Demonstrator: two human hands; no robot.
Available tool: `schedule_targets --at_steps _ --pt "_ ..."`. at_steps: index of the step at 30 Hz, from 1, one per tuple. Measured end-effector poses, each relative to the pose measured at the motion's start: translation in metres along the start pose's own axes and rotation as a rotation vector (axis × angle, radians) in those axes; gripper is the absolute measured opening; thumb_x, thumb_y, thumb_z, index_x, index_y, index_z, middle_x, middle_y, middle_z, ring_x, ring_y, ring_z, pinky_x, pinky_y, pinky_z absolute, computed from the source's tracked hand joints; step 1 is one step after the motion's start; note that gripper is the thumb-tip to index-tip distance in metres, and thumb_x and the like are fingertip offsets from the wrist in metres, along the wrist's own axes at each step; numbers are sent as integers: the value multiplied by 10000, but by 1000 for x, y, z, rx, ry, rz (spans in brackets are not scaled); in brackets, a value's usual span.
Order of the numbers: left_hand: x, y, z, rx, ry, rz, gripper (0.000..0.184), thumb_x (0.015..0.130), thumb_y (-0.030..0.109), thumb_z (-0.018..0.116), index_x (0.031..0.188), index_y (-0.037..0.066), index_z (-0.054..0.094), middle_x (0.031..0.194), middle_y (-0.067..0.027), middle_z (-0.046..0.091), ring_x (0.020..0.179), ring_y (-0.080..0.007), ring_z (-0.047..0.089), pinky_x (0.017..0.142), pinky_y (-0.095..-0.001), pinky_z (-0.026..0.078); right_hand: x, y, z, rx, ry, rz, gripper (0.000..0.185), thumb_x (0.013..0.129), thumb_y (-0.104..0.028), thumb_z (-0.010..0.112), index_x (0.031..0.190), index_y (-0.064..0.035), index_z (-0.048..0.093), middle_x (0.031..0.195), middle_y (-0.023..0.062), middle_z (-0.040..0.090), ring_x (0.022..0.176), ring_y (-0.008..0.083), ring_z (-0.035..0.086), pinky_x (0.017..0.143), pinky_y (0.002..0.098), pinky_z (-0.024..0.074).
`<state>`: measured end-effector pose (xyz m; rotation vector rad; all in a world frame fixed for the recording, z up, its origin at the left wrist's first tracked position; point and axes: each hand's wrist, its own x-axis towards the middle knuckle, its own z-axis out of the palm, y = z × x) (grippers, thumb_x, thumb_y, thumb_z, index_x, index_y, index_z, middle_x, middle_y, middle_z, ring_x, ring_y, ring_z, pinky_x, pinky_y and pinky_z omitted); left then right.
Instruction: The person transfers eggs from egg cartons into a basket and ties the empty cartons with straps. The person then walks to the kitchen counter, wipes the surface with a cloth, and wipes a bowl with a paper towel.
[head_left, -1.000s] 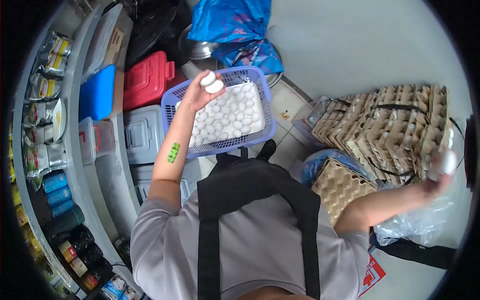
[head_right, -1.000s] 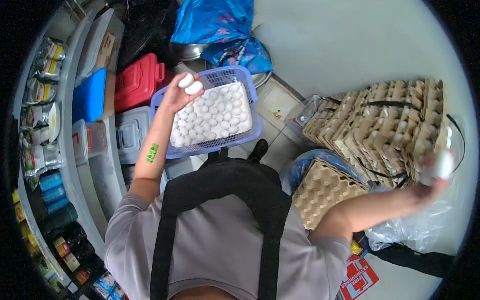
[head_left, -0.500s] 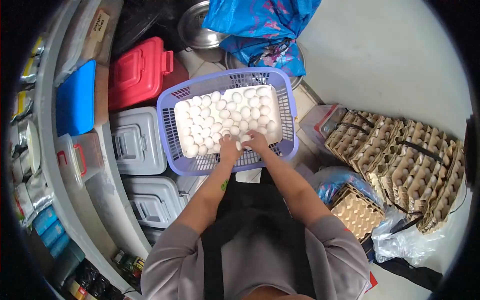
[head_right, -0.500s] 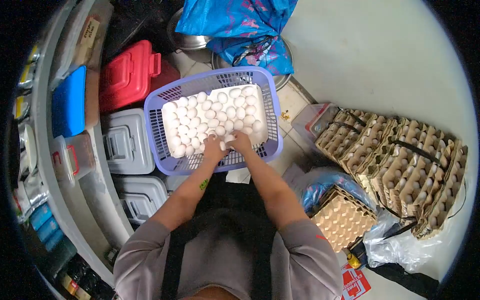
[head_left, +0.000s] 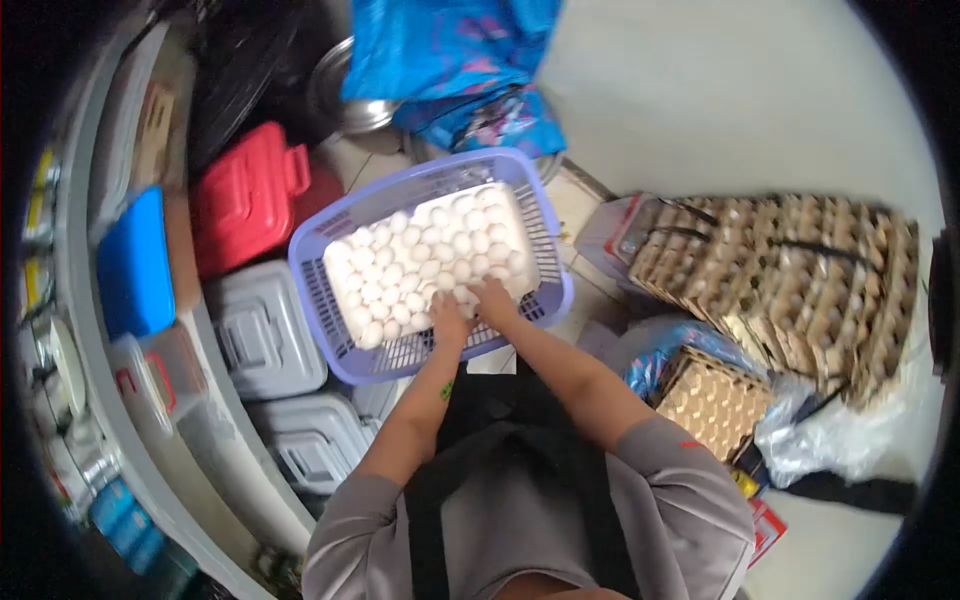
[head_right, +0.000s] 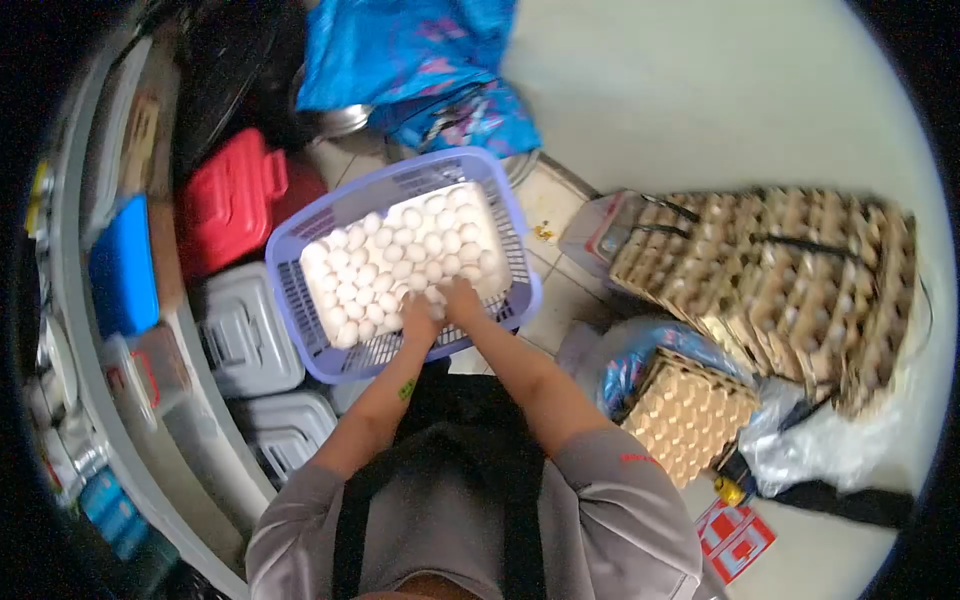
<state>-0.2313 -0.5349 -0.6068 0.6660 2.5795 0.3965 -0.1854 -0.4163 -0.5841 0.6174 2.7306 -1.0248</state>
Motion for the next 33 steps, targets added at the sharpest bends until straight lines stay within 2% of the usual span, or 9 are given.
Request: schedule_targets --at_steps 4,6,10,12,15,17,19,24,33 --pt "6 5 -20 -295 -129 118 750 512 285 776 1090 -45 432 1030 -228 507 992 -375 469 897 -443 345 -28 -4 -96 -89 208 -65 444 684 -69 632 1117 -76 530 1099 165 465 1046 330 441 870 376 384" --pt "19 -29 14 0 -69 338 659 561 331 735 1024 -59 476 1013 -220 524 940 -370 500 848 -439 380 -61 -30 -210 364 73 -135 385 728 -101 624 1102 -65 539 1131 143 469 1016 301 476 862 362 395" --pt "16 -11 -44 -11 -378 284 594 655 393 643 1010 -69 526 1066 -239 485 1021 -381 450 883 -429 363 -211 -45 -448 -51 844 -271 187 738 -100 635 917 -63 598 921 64 575 849 212 552 761 309 431" --pt "13 -7 -57 79 -359 343 603 655 366 652 1048 -68 509 1084 -243 460 1029 -387 443 880 -425 372 -291 -15 -526 -137 1331 -16 156 803 -108 585 939 -34 605 851 8 596 789 94 532 711 226 417" --pt "18 9 -61 69 -259 234 612 648 334 666 1078 -65 489 1113 -247 416 1023 -388 447 879 -416 380 -400 54 -608 -97 1560 398 260 822 -247 558 994 -59 610 822 40 614 702 101 541 627 243 428" --pt "22 16 -64 52 -183 140 622 644 313 675 1097 -63 476 1133 -250 387 1019 -389 449 878 -411 385 -459 126 -630 -249 1518 636 301 779 -237 569 1041 -93 606 849 70 615 701 126 545 631 255 428" --pt "38 23 -61 22 -185 144 618 646 248 688 1132 -51 450 1182 -253 319 1019 -378 454 887 -397 387 -481 145 -635 -106 975 873 353 728 -182 567 1070 -101 597 880 82 612 712 150 550 638 261 428" --pt "41 75 -90 11 -218 271 511 677 206 673 1083 -46 493 1165 -246 346 1009 -369 464 879 -387 399 -491 161 -644 -63 958 734 372 686 -225 636 1030 -87 613 806 103 624 728 174 564 661 292 440" --pt "43 99 -103 81 -269 325 455 696 255 654 1047 -10 540 1119 -248 417 984 -378 480 868 -387 404 -475 156 -663 -81 899 994 353 540 -310 756 676 -24 601 710 80 603 570 172 542 496 270 427"
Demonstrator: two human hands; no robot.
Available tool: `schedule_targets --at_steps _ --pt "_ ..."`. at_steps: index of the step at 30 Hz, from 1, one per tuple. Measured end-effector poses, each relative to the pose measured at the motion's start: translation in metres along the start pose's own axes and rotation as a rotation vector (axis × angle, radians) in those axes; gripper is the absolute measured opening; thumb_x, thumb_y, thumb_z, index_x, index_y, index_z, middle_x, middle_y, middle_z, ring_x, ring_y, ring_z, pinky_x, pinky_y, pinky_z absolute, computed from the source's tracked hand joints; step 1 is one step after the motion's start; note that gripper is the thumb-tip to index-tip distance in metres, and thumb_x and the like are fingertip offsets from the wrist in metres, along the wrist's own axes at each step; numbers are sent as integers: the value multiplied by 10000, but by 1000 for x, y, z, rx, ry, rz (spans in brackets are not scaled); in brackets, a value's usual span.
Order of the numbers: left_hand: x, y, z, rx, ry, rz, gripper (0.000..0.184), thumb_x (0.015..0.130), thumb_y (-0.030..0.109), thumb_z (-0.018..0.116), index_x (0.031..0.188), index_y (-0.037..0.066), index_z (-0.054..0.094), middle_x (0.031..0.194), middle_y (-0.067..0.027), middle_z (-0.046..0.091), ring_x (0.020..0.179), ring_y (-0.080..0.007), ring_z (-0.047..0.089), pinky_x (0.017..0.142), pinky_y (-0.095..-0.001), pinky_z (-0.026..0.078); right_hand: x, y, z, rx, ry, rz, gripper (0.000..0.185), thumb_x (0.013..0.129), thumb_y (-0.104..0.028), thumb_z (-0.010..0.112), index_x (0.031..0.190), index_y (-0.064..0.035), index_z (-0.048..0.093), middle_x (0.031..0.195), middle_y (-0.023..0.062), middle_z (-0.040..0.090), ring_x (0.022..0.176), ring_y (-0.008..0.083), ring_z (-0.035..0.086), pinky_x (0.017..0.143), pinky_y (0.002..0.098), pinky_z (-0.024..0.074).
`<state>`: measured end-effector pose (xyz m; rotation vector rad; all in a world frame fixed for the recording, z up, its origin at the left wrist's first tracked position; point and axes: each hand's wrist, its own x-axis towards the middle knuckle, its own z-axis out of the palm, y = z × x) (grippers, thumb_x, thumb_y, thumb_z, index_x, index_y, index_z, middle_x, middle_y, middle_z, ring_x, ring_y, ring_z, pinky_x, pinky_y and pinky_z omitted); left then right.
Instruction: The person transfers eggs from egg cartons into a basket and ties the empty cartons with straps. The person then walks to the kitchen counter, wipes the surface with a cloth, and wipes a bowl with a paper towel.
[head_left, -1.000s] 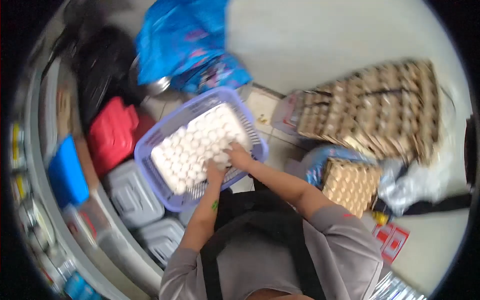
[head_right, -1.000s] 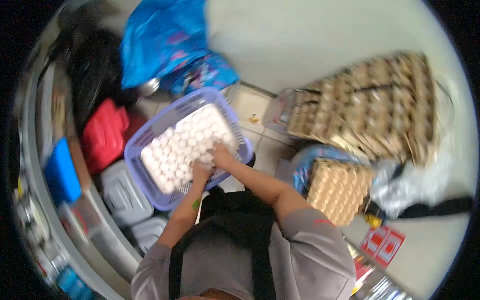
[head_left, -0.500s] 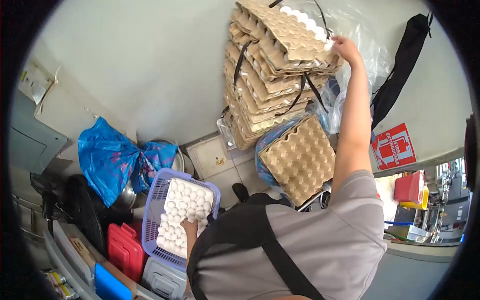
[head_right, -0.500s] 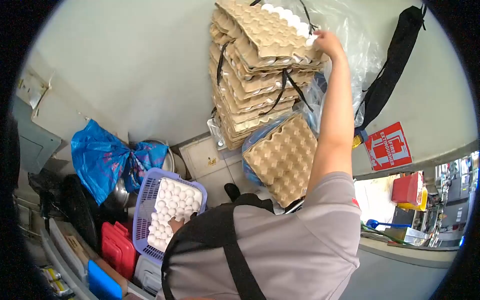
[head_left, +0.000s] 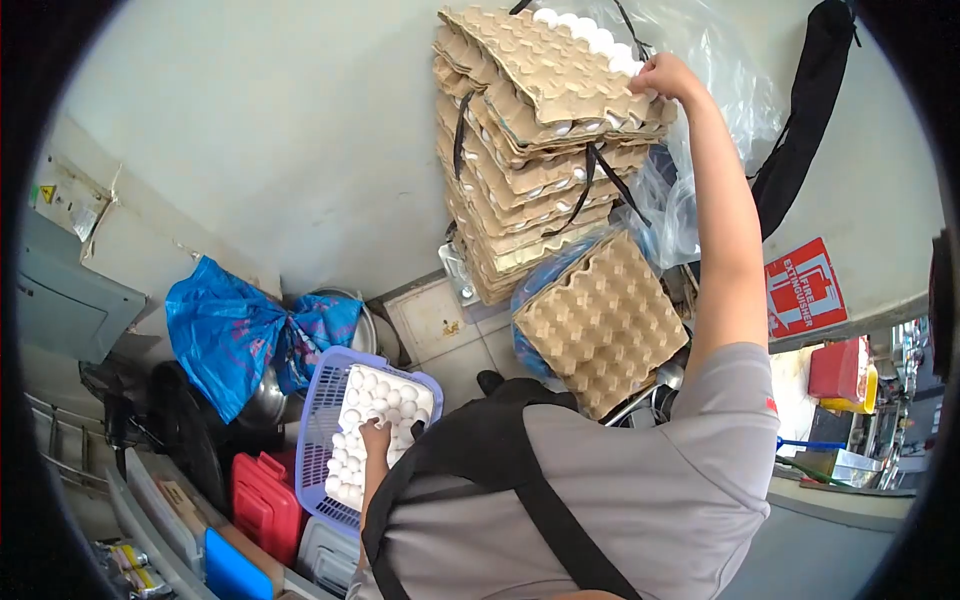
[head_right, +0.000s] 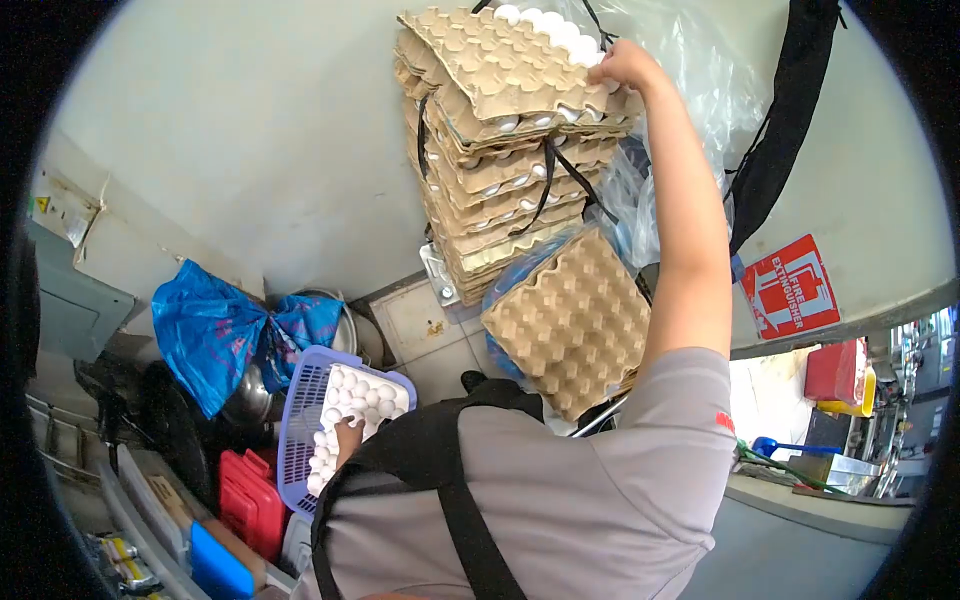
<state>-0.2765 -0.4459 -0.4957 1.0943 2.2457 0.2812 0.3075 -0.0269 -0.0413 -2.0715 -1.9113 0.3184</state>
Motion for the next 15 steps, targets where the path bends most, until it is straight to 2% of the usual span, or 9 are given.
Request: schedule_targets --at_steps 1,3,4,6,9,10,13,14,15 --pt "-4 1 0 10 -24 -14 451 695 259 657 1046 -2 546 1110 -252 424 978 -379 484 866 -389 404 -2 7 -1 4 1 3 353 540 -310 756 676 -24 601 710 80 603 570 172 542 496 270 427" --pt "-10 -3 1 -1 -30 -18 434 694 264 662 1030 7 564 1081 -261 448 969 -383 488 859 -398 404 -5 28 -6 582 149 22 302 608 -268 722 727 -18 601 730 87 610 599 182 570 534 285 474" --pt "-6 -20 12 0 -30 -18 434 694 264 662 1030 7 564 1081 -261 448 969 -383 488 859 -398 404 -8 38 -4 583 149 22 302 608 -268 722 727 -18 601 730 87 610 599 182 570 534 285 474" --pt "3 -44 31 -33 26 24 435 691 273 665 1013 -3 571 1072 -274 458 965 -388 488 854 -404 404 -15 54 3 1414 320 -8 235 712 -208 653 864 -46 574 714 75 594 676 161 580 609 272 489" --pt "-5 -59 33 -58 -7 -31 430 687 276 658 1001 -6 577 1063 -274 476 974 -382 487 850 -404 404 -9 60 13 1821 383 94 182 733 -178 635 829 -30 592 686 73 589 639 186 599 563 316 523" --pt "-9 -66 32 -59 -23 -43 428 687 276 655 1000 -5 579 1061 -269 481 978 -380 487 851 -403 403 0 73 16 1824 378 91 182 733 -178 635 829 -30 592 686 73 589 639 186 599 563 316 523" --pt "-10 -80 34 -118 -15 -30 404 689 269 649 984 -2 597 1020 -254 529 959 -362 518 838 -400 414 8 82 7 1066 101 192 215 724 -235 655 843 -69 586 682 27 576 550 154 566 425 300 466" --pt "-9 -84 34 -150 -13 -15 394 692 265 647 979 -1 603 1007 -252 542 948 -358 530 833 -398 418 3 70 2 1068 97 190 215 724 -235 655 843 -69 586 682 27 576 550 154 566 425 300 466" --pt "-8 -86 31 -150 -10 -18 394 692 265 647 979 -1 603 1007 -252 542 948 -358 530 833 -398 418 -1 60 -2 712 49 207 263 689 -264 682 847 -71 600 692 30 582 556 152 565 430 297 459"
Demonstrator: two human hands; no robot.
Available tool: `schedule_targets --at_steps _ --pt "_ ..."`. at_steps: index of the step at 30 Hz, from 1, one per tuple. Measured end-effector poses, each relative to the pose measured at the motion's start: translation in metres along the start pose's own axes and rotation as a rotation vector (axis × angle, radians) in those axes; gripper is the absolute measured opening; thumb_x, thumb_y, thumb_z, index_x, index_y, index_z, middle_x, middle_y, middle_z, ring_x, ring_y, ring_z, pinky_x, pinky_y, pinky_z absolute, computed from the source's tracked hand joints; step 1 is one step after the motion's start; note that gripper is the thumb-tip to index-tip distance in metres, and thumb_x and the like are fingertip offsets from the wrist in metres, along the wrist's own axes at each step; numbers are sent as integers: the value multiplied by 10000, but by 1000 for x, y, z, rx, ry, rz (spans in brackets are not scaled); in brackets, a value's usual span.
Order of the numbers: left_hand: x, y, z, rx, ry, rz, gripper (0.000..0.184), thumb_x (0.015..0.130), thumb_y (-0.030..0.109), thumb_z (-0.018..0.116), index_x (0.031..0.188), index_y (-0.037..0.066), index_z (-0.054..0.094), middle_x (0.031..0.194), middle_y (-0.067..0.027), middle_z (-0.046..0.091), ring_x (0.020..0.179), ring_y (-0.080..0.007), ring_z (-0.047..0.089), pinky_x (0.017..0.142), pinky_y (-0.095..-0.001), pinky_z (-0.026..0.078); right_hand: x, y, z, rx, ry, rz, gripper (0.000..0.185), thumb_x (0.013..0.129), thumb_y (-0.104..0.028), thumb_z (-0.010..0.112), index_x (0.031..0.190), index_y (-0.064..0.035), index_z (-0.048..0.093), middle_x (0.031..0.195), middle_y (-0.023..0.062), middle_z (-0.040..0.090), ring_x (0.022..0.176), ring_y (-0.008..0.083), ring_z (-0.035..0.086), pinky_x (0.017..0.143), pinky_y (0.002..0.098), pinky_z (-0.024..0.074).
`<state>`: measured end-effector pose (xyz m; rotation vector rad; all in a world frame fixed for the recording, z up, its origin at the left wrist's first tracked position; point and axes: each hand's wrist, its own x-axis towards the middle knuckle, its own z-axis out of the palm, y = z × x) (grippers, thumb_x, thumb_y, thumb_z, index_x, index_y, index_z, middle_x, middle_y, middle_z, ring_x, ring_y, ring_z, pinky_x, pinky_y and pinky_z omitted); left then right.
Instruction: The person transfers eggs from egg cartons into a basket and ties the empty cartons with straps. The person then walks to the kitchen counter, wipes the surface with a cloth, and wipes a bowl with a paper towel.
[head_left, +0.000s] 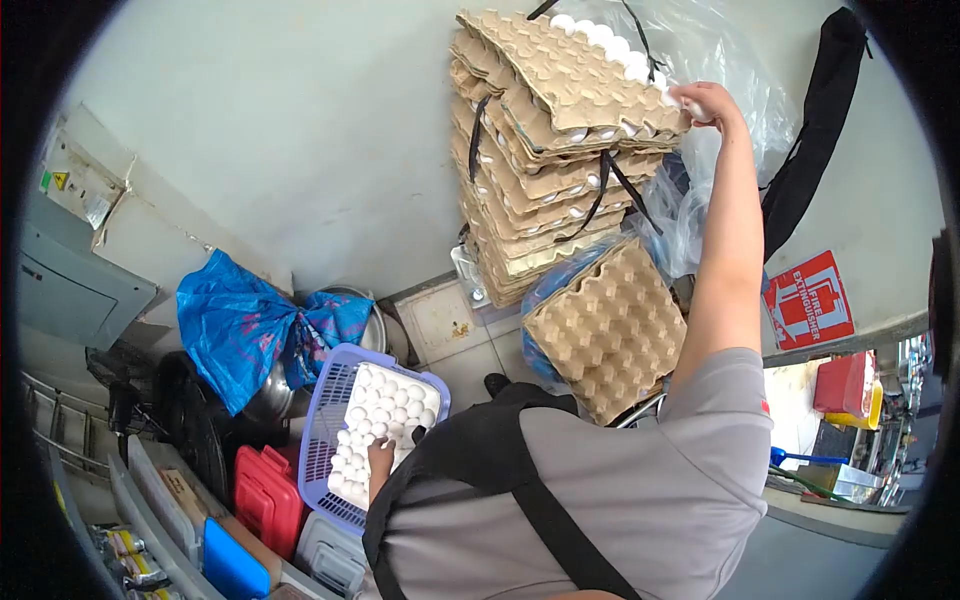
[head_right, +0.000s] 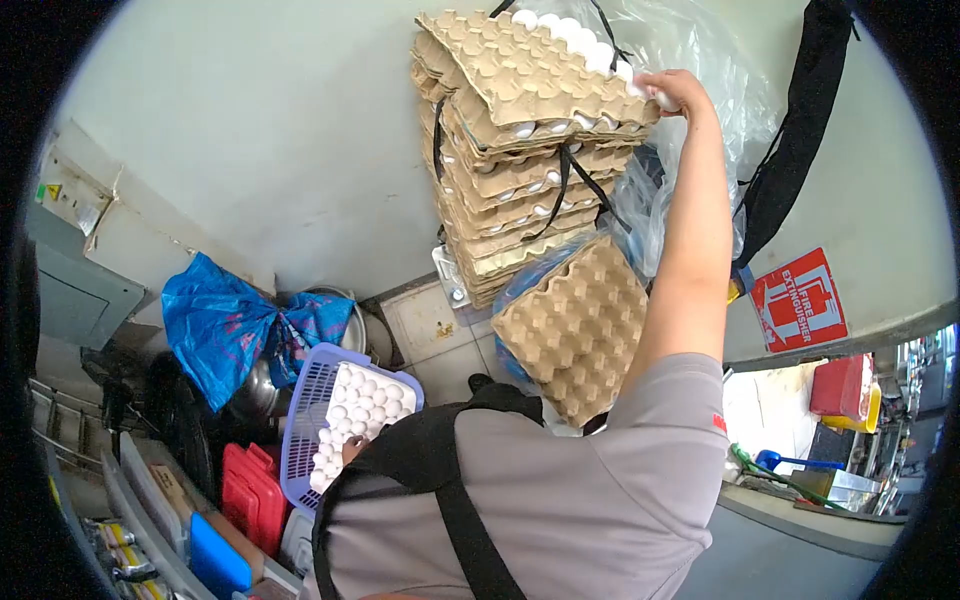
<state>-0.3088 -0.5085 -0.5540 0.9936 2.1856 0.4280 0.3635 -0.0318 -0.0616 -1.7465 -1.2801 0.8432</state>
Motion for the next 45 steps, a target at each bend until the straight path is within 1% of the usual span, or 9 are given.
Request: schedule_targets --at_steps 5,11,16,21,23,26,29,32,45 --pt "-2 66 -27 -82 -1 134 358 727 239 628 982 -11 598 1002 -216 564 928 -319 556 794 -361 445 15 -13 10 -610 -35 -21 455 579 -363 743 925 -88 634 768 30 610 627 164 568 485 300 459" --pt "-17 239 -68 -289 -7 447 264 806 157 571 1014 -6 573 985 -130 577 879 -207 567 800 -291 441 8 -17 -4 -375 5 -32 412 625 -301 697 976 -95 631 813 22 618 671 142 559 515 287 444" --pt "-89 412 -123 -843 -653 620 428 834 269 558 1169 21 465 1157 -136 502 1065 -236 490 859 -342 419 -125 -96 46 -145 -248 -614 405 612 -223 718 979 -76 633 833 24 619 733 103 558 625 241 448" --pt "-131 514 -123 -1329 -1181 613 508 862 257 520 1283 69 306 1157 -142 488 1091 -279 466 847 -387 443 -215 -119 158 -357 -1041 -1007 362 597 -160 715 924 -33 627 858 86 636 801 195 591 740 295 455" --pt "-122 517 -118 -1429 -1264 531 504 864 260 517 1285 93 296 1131 -138 500 1034 -272 506 795 -365 480 -221 -115 174 -436 -1037 -1002 386 578 -172 723 921 -25 623 853 118 633 809 230 595 736 305 456" --pt "-104 496 -106 -1366 -1081 223 334 860 280 520 1145 136 423 973 -90 544 707 -168 565 480 -204 475 -187 -134 144 -549 -422 -904 312 632 -167 659 924 -61 632 842 111 639 799 217 606 716 303 463" --pt "-89 459 -101 -1428 -1163 157 259 861 302 509 1018 96 506 850 -86 582 671 -168 571 467 -214 456 -88 -130 85 -795 88 -773 293 654 -76 561 937 -36 623 816 138 636 716 218 613 651 315 478" --pt "-88 436 -100 -1442 -1069 55 269 854 335 499 874 72 550 713 -72 589 614 -160 565 440 -223 427 -11 -96 49 -1051 -26 -427 431 536 -34 641 965 -68 620 847 141 634 771 264 607 649 345 479" --pt "-93 412 -112 -1409 -834 14 279 837 311 526 977 70 514 824 -81 585 593 -154 554 415 -221 415 24 -31 31 -639 -74 -645 429 525 -133 751 920 -55 601 894 82 631 723 213 607 626 337 478"
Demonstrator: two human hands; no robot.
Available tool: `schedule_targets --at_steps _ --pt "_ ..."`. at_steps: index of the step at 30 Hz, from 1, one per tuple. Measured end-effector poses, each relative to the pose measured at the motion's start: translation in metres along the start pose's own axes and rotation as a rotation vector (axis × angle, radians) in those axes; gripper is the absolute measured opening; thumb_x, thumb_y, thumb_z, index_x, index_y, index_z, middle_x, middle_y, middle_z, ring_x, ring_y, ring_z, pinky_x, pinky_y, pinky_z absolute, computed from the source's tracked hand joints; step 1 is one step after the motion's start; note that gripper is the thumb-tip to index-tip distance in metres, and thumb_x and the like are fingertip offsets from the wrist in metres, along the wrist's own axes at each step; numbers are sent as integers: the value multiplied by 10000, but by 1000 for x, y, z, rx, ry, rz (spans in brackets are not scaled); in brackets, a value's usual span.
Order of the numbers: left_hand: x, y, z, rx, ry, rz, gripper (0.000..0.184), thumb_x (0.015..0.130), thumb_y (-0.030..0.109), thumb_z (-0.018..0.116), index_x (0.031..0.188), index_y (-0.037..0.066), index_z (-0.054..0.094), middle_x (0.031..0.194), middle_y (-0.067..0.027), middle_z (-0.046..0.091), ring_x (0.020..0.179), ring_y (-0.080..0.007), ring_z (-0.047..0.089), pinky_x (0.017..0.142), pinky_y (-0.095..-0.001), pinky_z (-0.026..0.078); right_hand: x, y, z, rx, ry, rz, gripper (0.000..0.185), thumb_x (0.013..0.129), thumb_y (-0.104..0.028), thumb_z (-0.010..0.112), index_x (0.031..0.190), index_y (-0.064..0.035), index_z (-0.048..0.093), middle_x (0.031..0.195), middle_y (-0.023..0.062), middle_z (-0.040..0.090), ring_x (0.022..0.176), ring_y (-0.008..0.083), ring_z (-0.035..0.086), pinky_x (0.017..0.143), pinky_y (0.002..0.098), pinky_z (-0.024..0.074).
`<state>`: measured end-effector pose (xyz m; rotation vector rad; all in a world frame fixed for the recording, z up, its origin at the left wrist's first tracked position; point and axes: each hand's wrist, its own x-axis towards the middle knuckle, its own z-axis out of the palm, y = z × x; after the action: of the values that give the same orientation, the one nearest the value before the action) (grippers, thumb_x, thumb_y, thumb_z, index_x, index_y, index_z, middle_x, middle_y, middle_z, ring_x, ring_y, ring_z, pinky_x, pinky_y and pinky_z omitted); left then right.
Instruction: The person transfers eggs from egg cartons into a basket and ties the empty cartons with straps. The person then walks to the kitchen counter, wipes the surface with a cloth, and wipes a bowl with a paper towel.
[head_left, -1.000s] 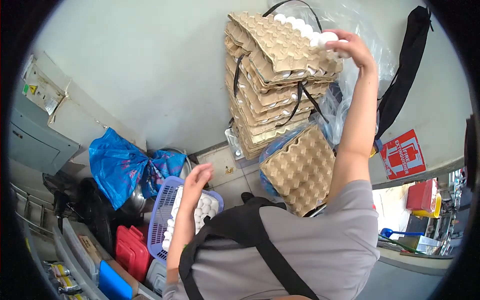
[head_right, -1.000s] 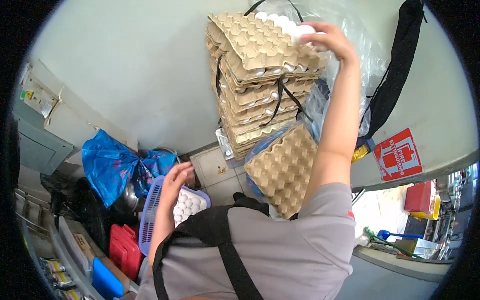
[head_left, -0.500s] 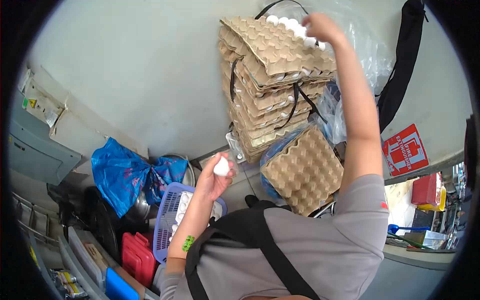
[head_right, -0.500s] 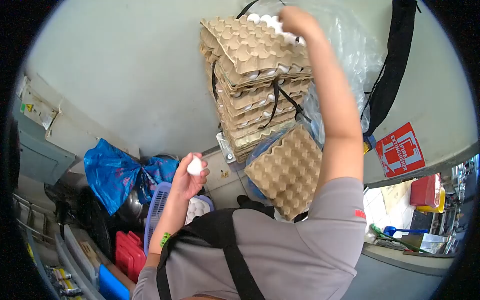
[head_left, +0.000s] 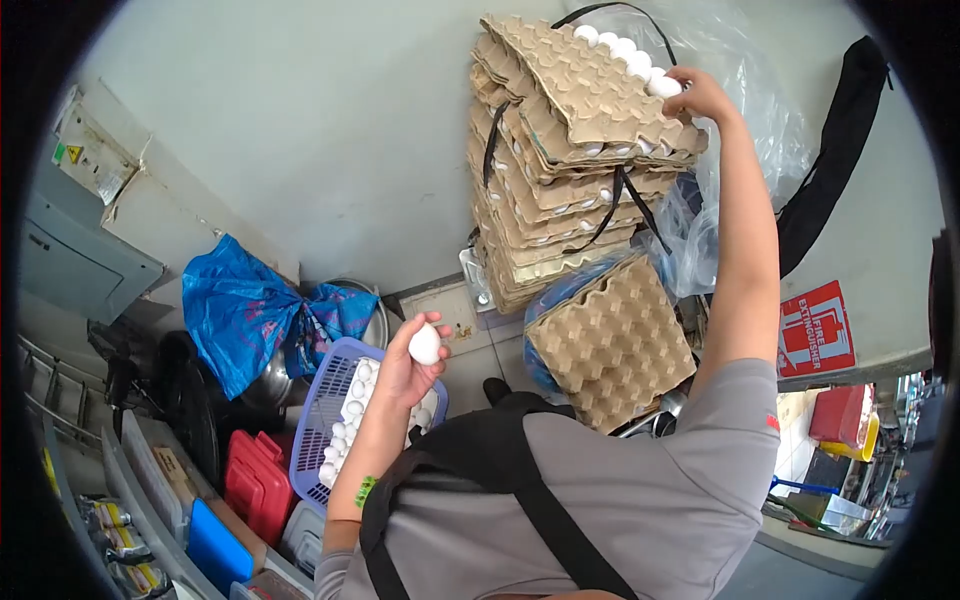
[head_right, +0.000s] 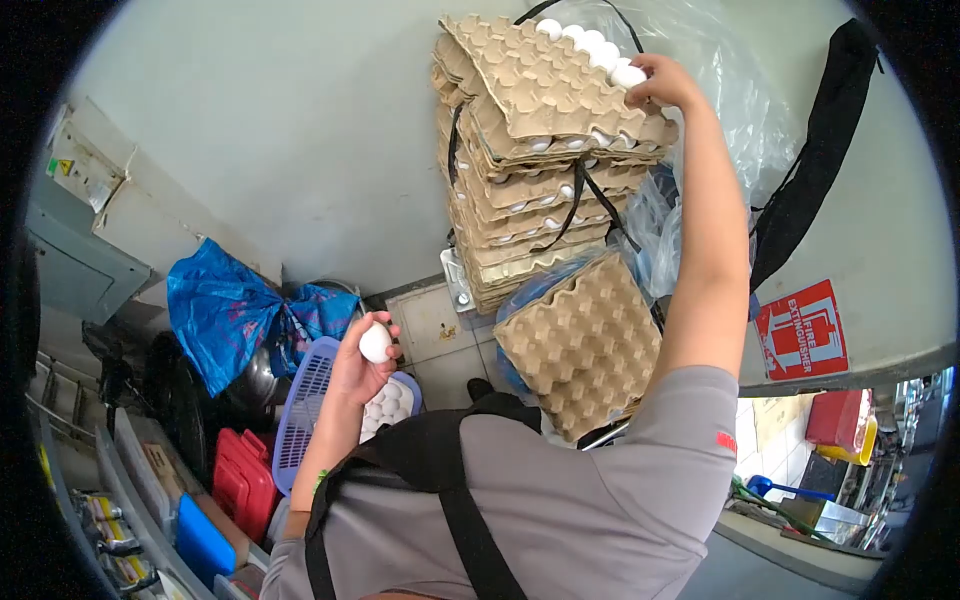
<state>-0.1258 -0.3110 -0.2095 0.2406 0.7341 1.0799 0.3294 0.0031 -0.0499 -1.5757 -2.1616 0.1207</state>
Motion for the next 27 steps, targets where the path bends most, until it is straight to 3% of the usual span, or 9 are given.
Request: schedule_targets --at_steps 4,6,8,11,13,16,17,22,27 --pt "-1 1 -5 2 10 10 270 844 308 519 982 76 512 840 -80 585 602 -157 554 426 -224 419 -15 25 -4 438 129 197 416 624 -192 714 995 -72 567 932 68 621 661 177 589 549 302 481" --pt "-2 0 -4 -28 15 7 251 849 299 514 956 73 525 827 -89 579 602 -163 548 419 -219 424 -23 29 -6 1226 213 315 431 709 -197 645 1108 -104 511 945 75 607 642 136 573 484 238 467" --pt "-3 1 -5 -61 20 8 235 855 291 510 930 70 538 813 -99 573 602 -169 543 412 -213 429 -30 23 -6 1368 305 310 457 745 -166 594 1180 -158 456 907 64 598 627 113 563 449 191 450" --pt "-5 1 -10 -82 9 8 224 853 289 513 916 76 543 806 -92 572 602 -172 544 419 -217 424 -29 20 -14 1317 334 258 359 754 -168 576 1109 -178 520 877 39 591 618 120 565 448 206 448" --pt "-8 1 -18 -67 30 25 228 849 296 515 939 87 534 816 -74 592 608 -170 564 433 -231 417 -23 20 -22 809 52 464 285 731 -218 599 1013 -182 587 868 19 580 620 127 562 457 253 444" --pt "-13 1 -26 -78 75 63 207 846 294 524 915 100 544 803 -75 570 607 -171 541 427 -215 416 -19 13 -21 387 -19 617 237 743 -241 560 960 -171 623 840 10 575 580 123 547 417 265 412" --pt "-15 2 -28 -93 81 59 204 844 295 526 916 105 542 802 -74 569 606 -165 536 430 -210 414 -9 36 -13 308 -53 620 287 678 -320 631 922 -168 634 815 6 578 552 146 528 426 300 390" --pt "-26 4 -40 -153 138 101 201 844 290 526 915 102 541 804 -74 573 606 -159 535 428 -200 414 6 22 -1 158 -117 710 396 585 -394 714 858 -119 636 742 25 575 532 179 505 434 324 365" --pt "-35 7 -57 -219 96 118 200 865 272 494 939 89 528 812 -69 586 651 -183 576 485 -235 469 26 34 10 -48 -156 645 464 590 -422 720 786 -8 642 773 98 605 653 251 560 564 425 442"
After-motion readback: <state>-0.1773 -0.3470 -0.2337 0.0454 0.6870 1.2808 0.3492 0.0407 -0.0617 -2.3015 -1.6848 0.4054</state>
